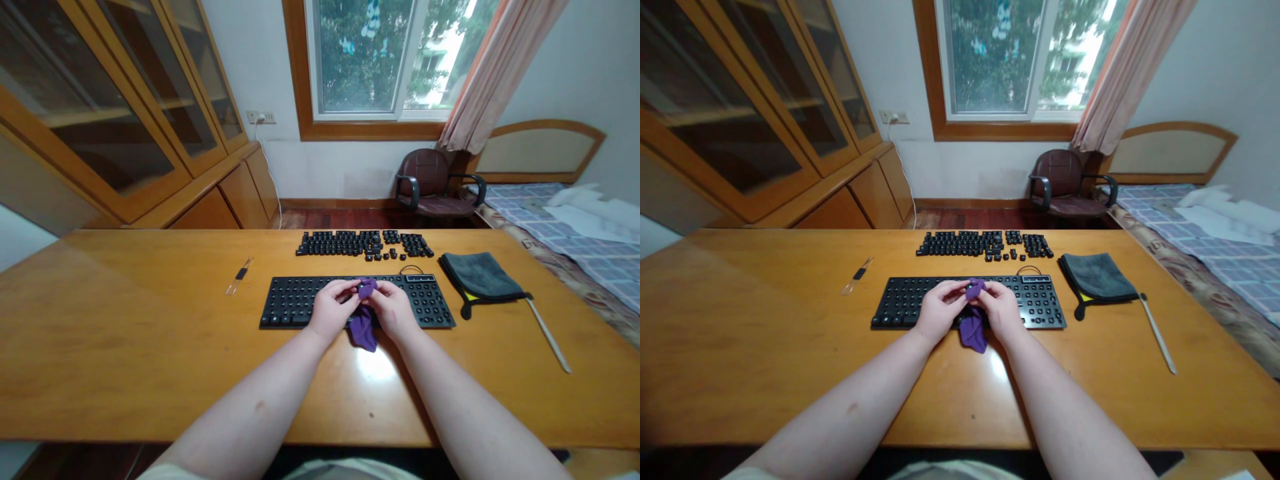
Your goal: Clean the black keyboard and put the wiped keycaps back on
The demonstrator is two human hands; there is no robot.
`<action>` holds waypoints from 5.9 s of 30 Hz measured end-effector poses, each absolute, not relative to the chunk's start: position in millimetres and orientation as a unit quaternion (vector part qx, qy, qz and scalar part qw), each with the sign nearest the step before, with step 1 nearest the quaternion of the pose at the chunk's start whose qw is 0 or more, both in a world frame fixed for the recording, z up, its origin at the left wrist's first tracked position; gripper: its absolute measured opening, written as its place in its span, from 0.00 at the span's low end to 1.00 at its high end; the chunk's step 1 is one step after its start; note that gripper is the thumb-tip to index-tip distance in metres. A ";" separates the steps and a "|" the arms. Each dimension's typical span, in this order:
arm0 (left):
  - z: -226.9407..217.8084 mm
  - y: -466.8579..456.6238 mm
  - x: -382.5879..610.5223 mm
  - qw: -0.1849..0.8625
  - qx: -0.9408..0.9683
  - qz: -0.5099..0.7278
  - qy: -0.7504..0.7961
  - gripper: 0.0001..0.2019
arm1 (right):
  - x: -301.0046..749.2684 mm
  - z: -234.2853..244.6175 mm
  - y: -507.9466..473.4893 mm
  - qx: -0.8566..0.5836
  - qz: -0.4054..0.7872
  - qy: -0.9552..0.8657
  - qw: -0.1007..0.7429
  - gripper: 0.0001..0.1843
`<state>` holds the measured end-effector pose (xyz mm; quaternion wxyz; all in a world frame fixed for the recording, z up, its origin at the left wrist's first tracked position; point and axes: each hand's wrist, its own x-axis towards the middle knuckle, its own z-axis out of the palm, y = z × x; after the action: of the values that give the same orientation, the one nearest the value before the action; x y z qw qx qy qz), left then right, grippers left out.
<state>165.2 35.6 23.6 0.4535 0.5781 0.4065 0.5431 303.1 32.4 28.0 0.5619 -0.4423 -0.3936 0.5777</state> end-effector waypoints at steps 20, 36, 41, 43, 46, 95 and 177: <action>30.8 33.5 162.4 0.294 0.688 0.503 0.432 0.19 | 303.1 34.6 32.5 -0.422 0.583 -0.368 0.589 0.15; 32.8 28.4 160.1 0.204 0.750 0.481 0.405 0.22 | 303.0 36.8 32.2 -0.463 0.542 -0.423 0.559 0.16; 32.5 28.1 159.8 0.206 0.742 0.486 0.414 0.21 | 305.5 36.7 31.6 -0.466 0.553 -0.424 0.545 0.13; 33.4 28.0 160.2 0.210 0.738 0.482 0.423 0.20 | 306.8 31.8 33.3 -0.447 0.576 -0.417 0.543 0.13; 35.1 27.2 160.8 0.208 0.737 0.480 0.428 0.18 | 307.7 25.8 35.3 -0.420 0.595 -0.401 0.556 0.13; 41.6 23.3 161.8 0.284 0.714 0.474 0.430 0.17 | 310.8 31.6 30.0 -0.515 0.431 -0.450 0.589 0.14; 35.6 20.2 145.4 0.189 0.802 0.233 0.517 0.05 | 333.1 45.9 27.2 -0.477 0.261 -0.829 0.131 0.06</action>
<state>145.4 20.2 35.6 0.1890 0.8019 0.5167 0.2329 333.1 27.2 45.9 0.1307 -0.4769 -0.8292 0.2606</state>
